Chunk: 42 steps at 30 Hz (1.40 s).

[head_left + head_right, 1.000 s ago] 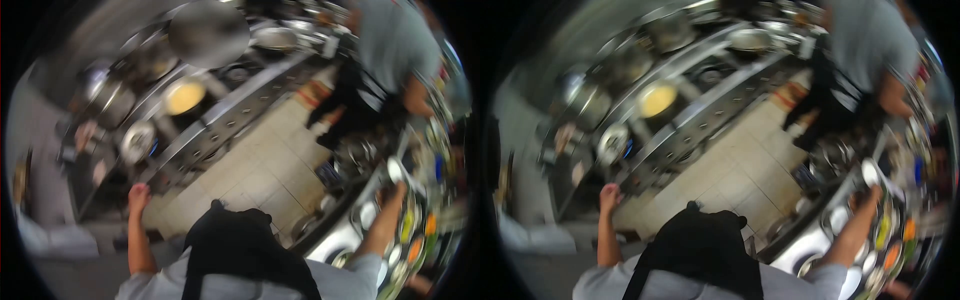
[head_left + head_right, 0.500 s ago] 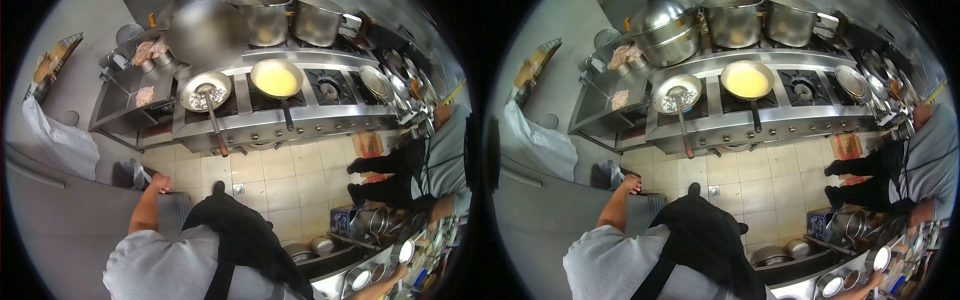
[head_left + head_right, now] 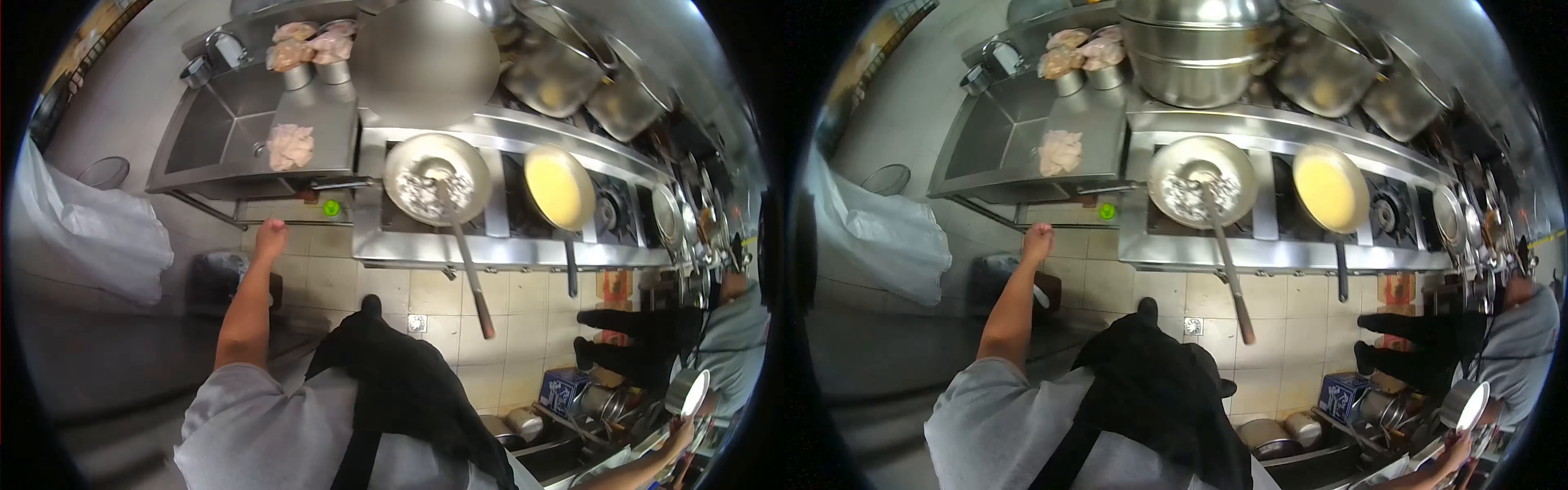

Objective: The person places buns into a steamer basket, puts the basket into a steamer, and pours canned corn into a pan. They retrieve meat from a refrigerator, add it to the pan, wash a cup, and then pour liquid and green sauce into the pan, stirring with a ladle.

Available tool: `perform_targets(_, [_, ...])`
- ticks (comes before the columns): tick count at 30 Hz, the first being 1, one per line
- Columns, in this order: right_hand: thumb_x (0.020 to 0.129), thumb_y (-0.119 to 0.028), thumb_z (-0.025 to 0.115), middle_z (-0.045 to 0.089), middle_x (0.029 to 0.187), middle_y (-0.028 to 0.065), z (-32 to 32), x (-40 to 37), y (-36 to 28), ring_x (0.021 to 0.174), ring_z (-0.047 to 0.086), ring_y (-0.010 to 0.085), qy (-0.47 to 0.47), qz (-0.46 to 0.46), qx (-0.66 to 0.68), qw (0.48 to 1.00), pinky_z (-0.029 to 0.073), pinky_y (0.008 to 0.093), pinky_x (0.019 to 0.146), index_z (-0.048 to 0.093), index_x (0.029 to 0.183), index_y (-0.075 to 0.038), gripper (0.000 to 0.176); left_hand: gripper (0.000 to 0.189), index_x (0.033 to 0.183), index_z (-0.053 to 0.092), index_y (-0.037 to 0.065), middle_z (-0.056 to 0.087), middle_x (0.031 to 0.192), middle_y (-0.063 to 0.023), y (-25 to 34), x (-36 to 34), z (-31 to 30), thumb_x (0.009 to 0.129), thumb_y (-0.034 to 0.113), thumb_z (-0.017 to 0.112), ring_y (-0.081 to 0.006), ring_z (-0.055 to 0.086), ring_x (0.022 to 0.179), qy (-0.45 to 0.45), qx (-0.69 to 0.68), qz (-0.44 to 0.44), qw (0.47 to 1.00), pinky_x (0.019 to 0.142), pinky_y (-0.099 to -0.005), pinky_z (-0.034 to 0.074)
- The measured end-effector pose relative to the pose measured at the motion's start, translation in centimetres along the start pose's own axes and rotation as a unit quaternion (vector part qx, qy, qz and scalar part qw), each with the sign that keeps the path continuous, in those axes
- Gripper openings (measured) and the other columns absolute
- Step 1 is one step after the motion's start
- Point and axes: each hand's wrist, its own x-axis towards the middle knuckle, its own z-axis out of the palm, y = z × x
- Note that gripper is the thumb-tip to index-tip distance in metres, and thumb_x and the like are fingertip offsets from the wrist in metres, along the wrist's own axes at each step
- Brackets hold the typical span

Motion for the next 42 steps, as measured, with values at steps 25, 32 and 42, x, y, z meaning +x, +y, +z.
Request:
perform_targets(25, [0.079, 0.001, 0.059, 0.050, 0.052, -0.0001, 64.3, -68.5, -31.2, 0.047, 0.042, 0.0046, -0.654, -0.208, 0.026, 0.727, 0.030, 0.0232, 0.043, 0.048, 0.060, -0.003, 0.023, 0.018, 0.100, 0.060, 0.006, 0.065, 0.091, -0.0021, 5.4, 29.2, -21.0, 0.085, 0.016, 0.062, -0.0077, 0.060, 0.071, 0.057, -0.204, -0.018, 0.977, 0.060, -0.0224, 0.046])
perform_targets(32, [0.080, -0.002, 0.061, 0.049, 0.054, -0.0026, 72.3, -84.4, -36.1, 0.049, 0.042, 0.0034, -0.654, -0.126, 0.010, 0.746, 0.029, 0.0223, 0.043, 0.049, 0.060, -0.003, 0.024, 0.054, 0.134, 0.043, 0.000, 0.058, 0.123, -0.0164, 6.6, 61.4, -17.4, 0.085, 0.016, 0.060, -0.0263, 0.056, 0.113, 0.064, -0.096, 0.134, 0.984, 0.095, -0.0337, 0.044])
perform_targets(42, [0.079, -0.018, 0.064, 0.053, 0.051, 0.0145, 86.5, -98.9, -40.2, 0.047, 0.050, 0.0182, -0.625, -0.286, -0.108, 0.718, 0.042, 0.0341, 0.047, 0.055, 0.063, 0.004, 0.029, 0.042, 0.117, 0.054, -0.003, 0.067, 0.096, -0.0120, 9.2, 71.2, -18.6, 0.081, 0.018, 0.065, -0.0197, 0.063, 0.084, -0.087, -0.205, 0.093, 0.970, 0.074, -0.0305, 0.050])
